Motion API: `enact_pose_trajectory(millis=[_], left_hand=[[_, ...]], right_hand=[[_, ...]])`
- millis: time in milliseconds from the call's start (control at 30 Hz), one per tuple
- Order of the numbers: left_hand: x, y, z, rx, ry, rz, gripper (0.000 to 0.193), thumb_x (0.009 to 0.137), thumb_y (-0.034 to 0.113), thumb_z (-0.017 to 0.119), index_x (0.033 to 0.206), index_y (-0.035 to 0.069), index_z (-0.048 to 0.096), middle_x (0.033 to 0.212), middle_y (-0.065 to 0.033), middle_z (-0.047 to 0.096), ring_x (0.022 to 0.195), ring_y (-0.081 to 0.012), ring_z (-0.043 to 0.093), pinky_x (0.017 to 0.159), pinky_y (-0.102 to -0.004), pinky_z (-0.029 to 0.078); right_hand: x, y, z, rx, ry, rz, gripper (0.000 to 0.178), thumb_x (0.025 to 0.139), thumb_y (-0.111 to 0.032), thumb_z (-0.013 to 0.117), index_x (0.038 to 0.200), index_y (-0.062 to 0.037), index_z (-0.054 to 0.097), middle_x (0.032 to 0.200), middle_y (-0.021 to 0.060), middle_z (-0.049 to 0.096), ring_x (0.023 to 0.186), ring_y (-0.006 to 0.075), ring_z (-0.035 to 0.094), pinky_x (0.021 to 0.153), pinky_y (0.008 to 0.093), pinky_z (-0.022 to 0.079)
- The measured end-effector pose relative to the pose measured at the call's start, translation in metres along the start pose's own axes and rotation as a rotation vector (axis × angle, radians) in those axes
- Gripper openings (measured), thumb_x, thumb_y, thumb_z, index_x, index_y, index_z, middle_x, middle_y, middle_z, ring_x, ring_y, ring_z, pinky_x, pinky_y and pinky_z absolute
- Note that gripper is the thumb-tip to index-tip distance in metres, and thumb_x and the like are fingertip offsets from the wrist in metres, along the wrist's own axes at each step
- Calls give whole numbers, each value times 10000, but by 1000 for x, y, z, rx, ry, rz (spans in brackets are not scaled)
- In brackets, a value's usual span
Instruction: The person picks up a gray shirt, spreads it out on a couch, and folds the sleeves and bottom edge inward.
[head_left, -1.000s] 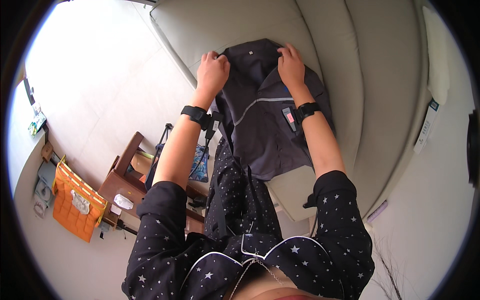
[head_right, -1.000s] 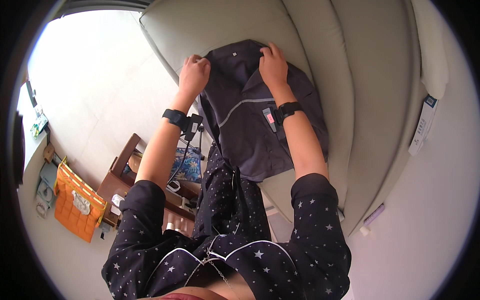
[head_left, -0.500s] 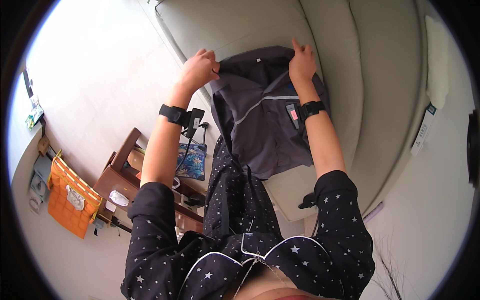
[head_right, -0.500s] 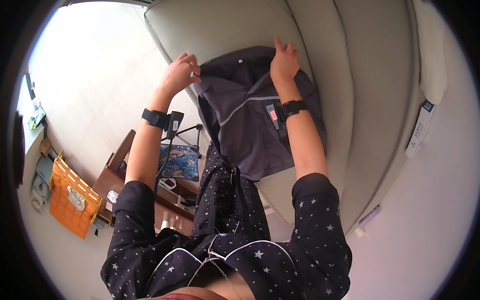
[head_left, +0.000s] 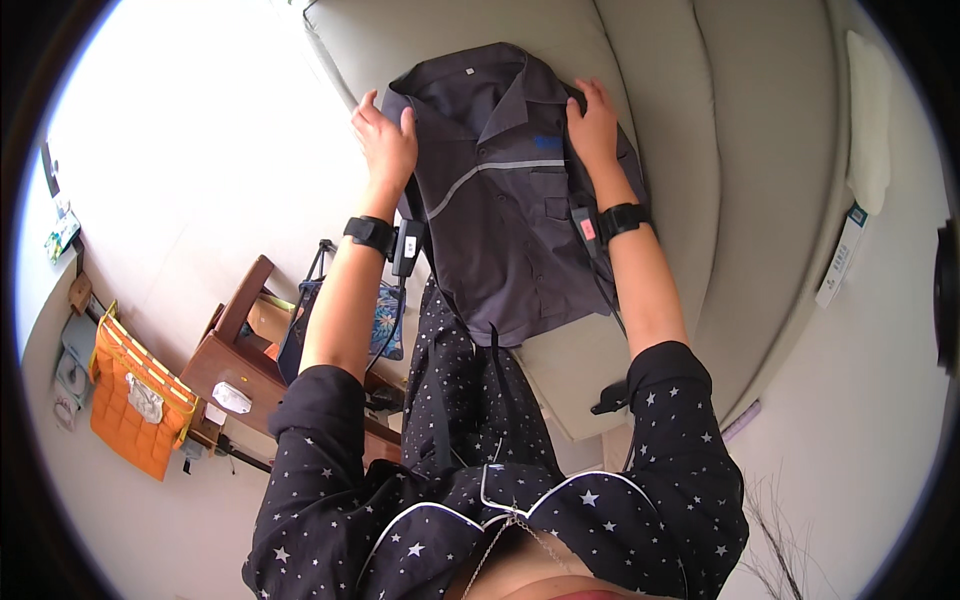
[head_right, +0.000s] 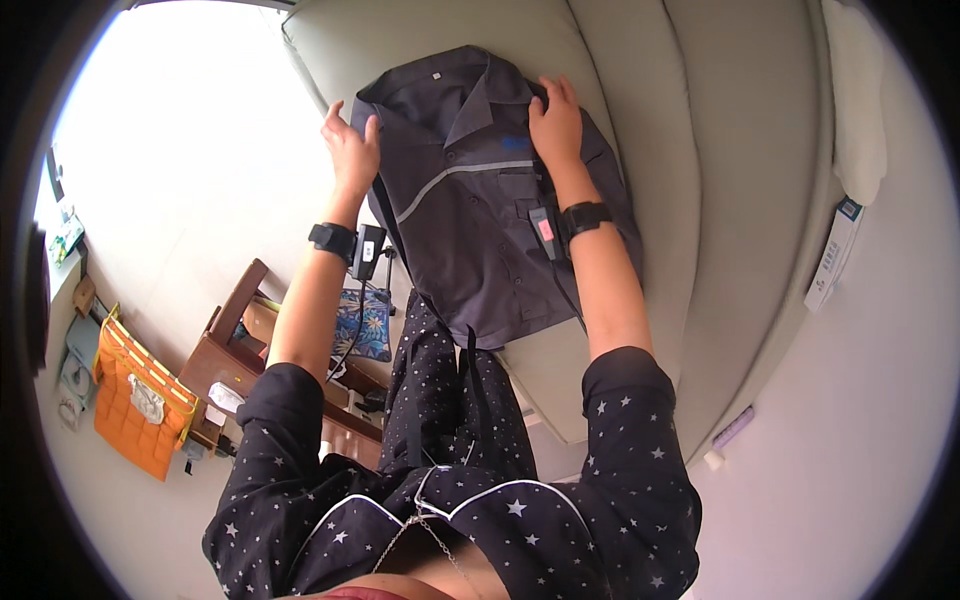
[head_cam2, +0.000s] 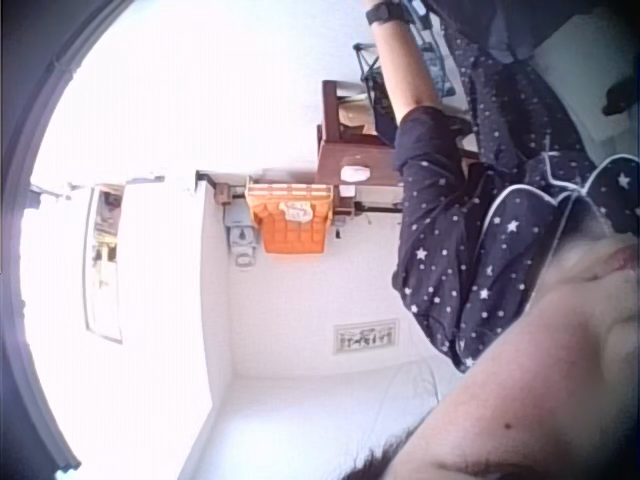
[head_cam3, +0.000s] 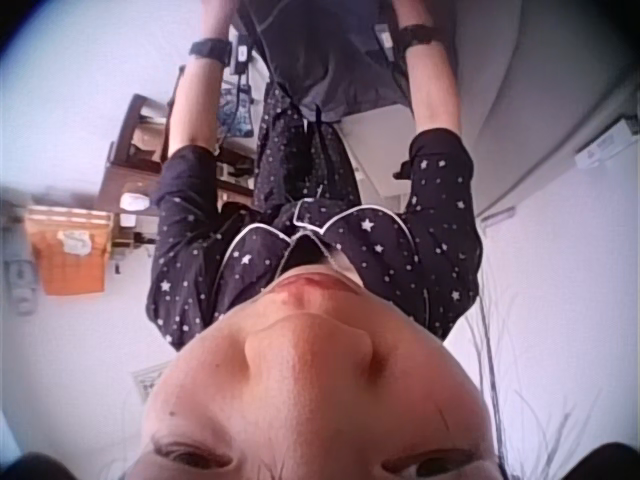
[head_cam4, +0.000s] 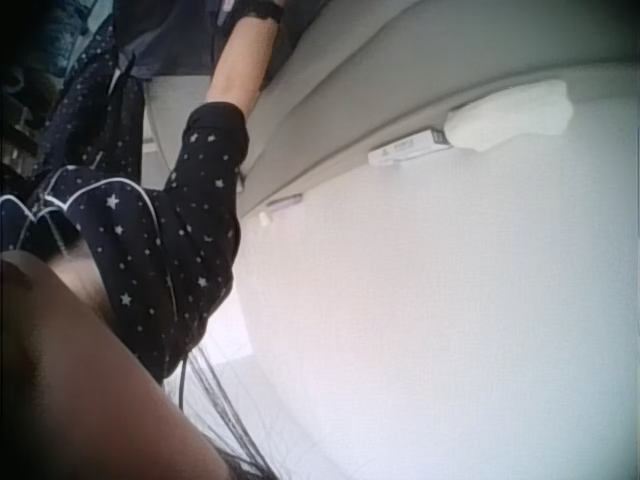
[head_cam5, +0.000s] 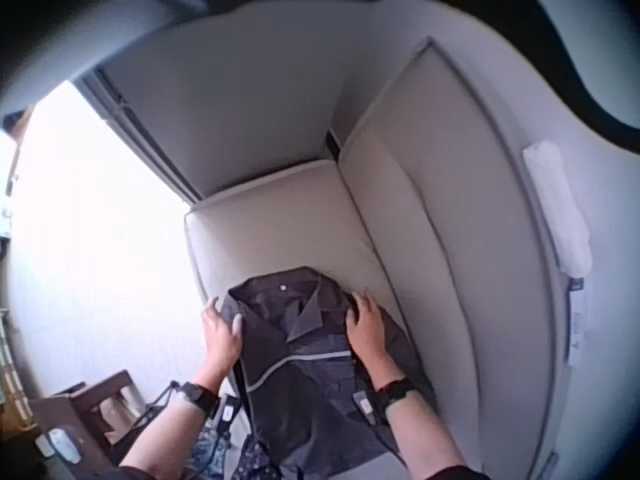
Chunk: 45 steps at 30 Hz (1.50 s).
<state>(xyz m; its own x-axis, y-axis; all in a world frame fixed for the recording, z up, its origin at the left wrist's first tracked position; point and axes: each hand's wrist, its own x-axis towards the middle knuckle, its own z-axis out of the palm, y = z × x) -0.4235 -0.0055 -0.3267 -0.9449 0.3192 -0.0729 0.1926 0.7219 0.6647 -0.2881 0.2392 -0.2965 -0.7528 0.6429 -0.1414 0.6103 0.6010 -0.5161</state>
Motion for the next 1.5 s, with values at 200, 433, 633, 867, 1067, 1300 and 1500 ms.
enact_pose_trajectory(millis=[200,433,633,867,1067,1300,1500], left_hand=[[-15,22,-7,207,-50,231,562,840,218,554,1305,27,303,1355,-253,256,1252,-406,268,1020,-483,250],[-49,32,-9,226,-310,241,652,872,288,496,1344,-65,218,1426,-244,144,1326,-370,164,1059,-472,188],[-25,23,-5,407,-354,311,639,854,324,520,1327,-42,295,1429,-239,143,1331,-337,174,1051,-500,186],[-7,18,10,-203,-247,163,693,830,245,575,1350,-29,208,1406,-309,98,1311,-401,182,1061,-434,216],[-18,18,-7,289,-494,384,680,791,266,607,1377,173,275,1436,-227,126,1344,-333,133,1060,-495,184],[-18,18,-14,478,-470,567,423,792,180,579,1199,165,464,1362,-94,334,1338,-285,170,1044,-549,183],[-1,15,0,-258,-632,525,190,761,37,571,946,61,536,970,-92,581,1013,-281,521,1028,-449,273]], right_hand=[[-28,-22,19,-400,-96,-375,556,813,-226,567,1324,-136,367,1433,134,225,1322,293,214,1017,534,236],[-21,-13,41,-367,-290,-315,618,833,-342,539,1357,-109,308,1455,76,194,1347,232,162,1043,555,150],[-8,-31,40,-414,-384,-261,682,771,-303,613,1350,-111,307,1440,109,215,1337,252,185,1033,550,188],[9,-35,45,-290,-152,-375,659,718,-212,654,1310,-104,384,1429,157,217,1319,289,228,1030,528,221],[-5,-39,47,-415,-218,-393,445,778,-170,581,1217,-212,524,1424,122,260,1313,273,252,1029,518,231],[-37,-55,30,-461,-11,-434,518,765,-44,518,1211,-306,529,1427,120,259,1307,306,258,1011,535,238],[-49,-53,22,-436,-89,-327,595,740,-4,529,1283,-231,443,1418,195,217,1295,366,239,1014,528,239]])
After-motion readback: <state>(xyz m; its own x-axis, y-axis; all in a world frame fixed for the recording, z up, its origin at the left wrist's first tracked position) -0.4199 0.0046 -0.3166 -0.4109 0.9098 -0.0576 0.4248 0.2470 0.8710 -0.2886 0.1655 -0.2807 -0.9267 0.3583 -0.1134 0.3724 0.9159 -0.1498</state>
